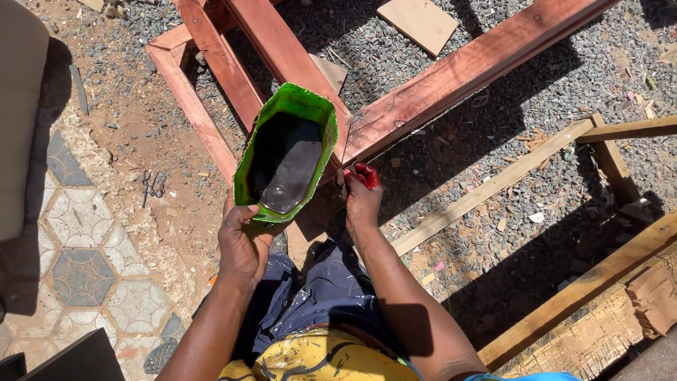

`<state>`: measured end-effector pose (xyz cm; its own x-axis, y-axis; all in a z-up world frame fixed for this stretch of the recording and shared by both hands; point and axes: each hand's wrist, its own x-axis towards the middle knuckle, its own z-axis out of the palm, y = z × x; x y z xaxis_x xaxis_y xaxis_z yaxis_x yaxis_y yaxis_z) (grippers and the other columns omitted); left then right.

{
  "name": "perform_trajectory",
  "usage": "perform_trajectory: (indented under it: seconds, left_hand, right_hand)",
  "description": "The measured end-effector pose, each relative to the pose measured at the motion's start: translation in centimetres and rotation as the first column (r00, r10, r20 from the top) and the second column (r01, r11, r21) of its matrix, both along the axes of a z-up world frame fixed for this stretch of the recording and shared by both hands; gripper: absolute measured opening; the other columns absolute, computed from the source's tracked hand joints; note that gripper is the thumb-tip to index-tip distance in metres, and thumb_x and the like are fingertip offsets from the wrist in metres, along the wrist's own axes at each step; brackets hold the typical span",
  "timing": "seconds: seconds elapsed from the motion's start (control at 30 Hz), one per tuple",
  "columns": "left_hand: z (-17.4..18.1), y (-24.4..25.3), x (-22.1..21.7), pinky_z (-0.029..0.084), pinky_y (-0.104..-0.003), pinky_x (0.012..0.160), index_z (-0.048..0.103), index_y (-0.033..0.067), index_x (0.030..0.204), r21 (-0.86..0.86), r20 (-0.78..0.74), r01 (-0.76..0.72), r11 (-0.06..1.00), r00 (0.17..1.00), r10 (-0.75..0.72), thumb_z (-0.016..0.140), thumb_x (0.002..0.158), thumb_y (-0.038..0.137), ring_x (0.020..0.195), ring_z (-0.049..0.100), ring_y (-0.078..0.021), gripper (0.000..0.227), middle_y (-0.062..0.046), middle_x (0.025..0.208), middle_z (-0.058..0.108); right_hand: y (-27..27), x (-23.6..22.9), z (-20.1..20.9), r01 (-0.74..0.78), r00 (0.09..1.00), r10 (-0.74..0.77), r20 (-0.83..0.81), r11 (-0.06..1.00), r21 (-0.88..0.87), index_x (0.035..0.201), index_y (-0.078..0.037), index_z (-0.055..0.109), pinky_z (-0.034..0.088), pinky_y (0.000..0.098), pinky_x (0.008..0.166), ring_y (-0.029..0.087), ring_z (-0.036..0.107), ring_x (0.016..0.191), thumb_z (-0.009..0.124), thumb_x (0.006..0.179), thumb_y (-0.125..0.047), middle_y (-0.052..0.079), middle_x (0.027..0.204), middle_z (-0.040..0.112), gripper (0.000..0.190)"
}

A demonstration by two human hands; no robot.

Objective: Applying wood stain to a furniture frame using a hand-held applicator.

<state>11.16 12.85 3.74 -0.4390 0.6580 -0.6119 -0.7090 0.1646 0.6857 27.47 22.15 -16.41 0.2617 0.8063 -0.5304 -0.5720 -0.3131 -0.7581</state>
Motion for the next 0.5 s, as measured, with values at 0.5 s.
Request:
perform_trajectory:
  seconds: [0.5]
  left_hand:
    - [-0.4, 1.0, 1.2, 0.061, -0.063, 0.088, 0.041, 0.0123, 0.152, -0.018, -0.012, 0.031, 0.999, 0.999, -0.031, 0.054, 0.078, 0.01, 0.104, 0.066, -0.0358, 0.076, -0.02, 0.129, 0.061]
  right_hand:
    - [17.6, 13.8, -7.0, 0.261, 0.931, -0.297, 0.214, 0.949, 0.179, 0.102, -0.01, 0.072, 0.063, 0.0396, 0.064, 0.028, 0.075, 0.074, 0.079, 0.089, -0.001, 0.013, 0.082, 0.07, 0.017]
